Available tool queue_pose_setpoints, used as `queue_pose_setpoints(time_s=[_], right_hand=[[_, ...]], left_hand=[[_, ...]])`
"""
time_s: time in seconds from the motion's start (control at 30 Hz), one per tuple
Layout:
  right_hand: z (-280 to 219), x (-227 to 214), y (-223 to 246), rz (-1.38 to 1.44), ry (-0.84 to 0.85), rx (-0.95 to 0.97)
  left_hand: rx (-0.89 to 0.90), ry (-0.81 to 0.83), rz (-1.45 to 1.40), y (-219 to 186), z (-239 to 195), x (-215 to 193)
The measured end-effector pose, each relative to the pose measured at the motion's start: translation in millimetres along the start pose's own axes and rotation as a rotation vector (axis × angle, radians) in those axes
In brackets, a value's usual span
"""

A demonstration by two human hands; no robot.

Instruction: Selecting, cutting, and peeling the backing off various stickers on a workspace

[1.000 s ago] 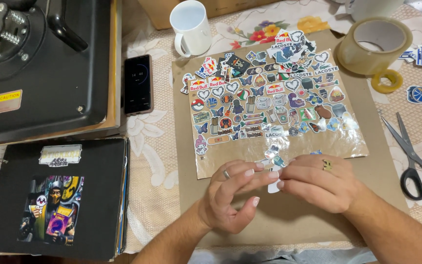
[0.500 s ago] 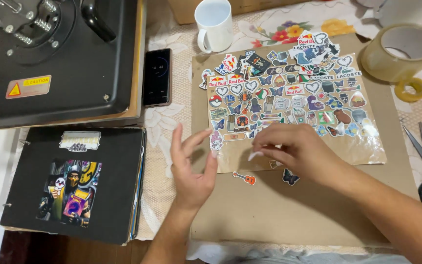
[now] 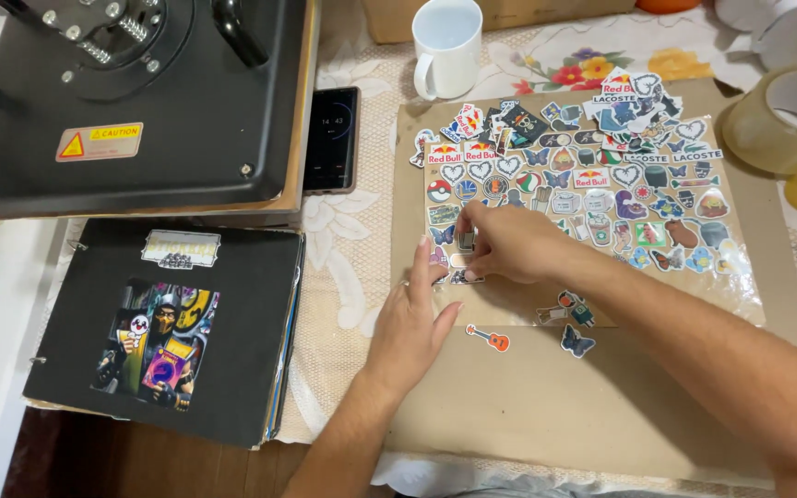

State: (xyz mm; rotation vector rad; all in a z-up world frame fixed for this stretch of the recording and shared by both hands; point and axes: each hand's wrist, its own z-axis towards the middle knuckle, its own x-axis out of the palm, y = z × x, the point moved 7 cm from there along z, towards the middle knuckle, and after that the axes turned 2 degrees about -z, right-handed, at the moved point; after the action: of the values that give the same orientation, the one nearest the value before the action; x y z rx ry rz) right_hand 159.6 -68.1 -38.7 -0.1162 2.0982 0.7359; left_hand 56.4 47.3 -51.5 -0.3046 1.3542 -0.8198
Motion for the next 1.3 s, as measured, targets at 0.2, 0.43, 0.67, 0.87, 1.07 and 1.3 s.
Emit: queue_pose_setpoints(time_s=[0.2, 0.43, 0.67, 0.87, 1.07, 1.3], right_hand=[[6.5, -1.8, -0.6, -0.025, -0.027, 0.077], [0.9, -6.8, 7.5, -0.013, -0.032, 0.092], [7.9, 0.1, 9.9, -0.160, -0.067, 0.062], [2.9, 5.9, 10.7, -0.271, -0.162, 0.018], [1.0, -1.1, 3.8, -0.210, -0.193, 0.018], [-69.6, -3.8, 7.9, -0.156, -0.979, -0.405]], left_hand=[[0.044, 0.003, 0.067, 7.7, -3.0, 9.5], [0.116, -0.009, 0.078, 2.8, -2.3, 10.1], [0.167, -0.044, 0.127, 0.2, -2.6, 11.2], [0.184, -0.056, 0.222, 5.0, -7.2, 20.6], [0.156, -0.032, 0.187, 1.4, -3.9, 15.1], [-0.112, -0.052, -0.765, 0.7, -0.9, -11.7]])
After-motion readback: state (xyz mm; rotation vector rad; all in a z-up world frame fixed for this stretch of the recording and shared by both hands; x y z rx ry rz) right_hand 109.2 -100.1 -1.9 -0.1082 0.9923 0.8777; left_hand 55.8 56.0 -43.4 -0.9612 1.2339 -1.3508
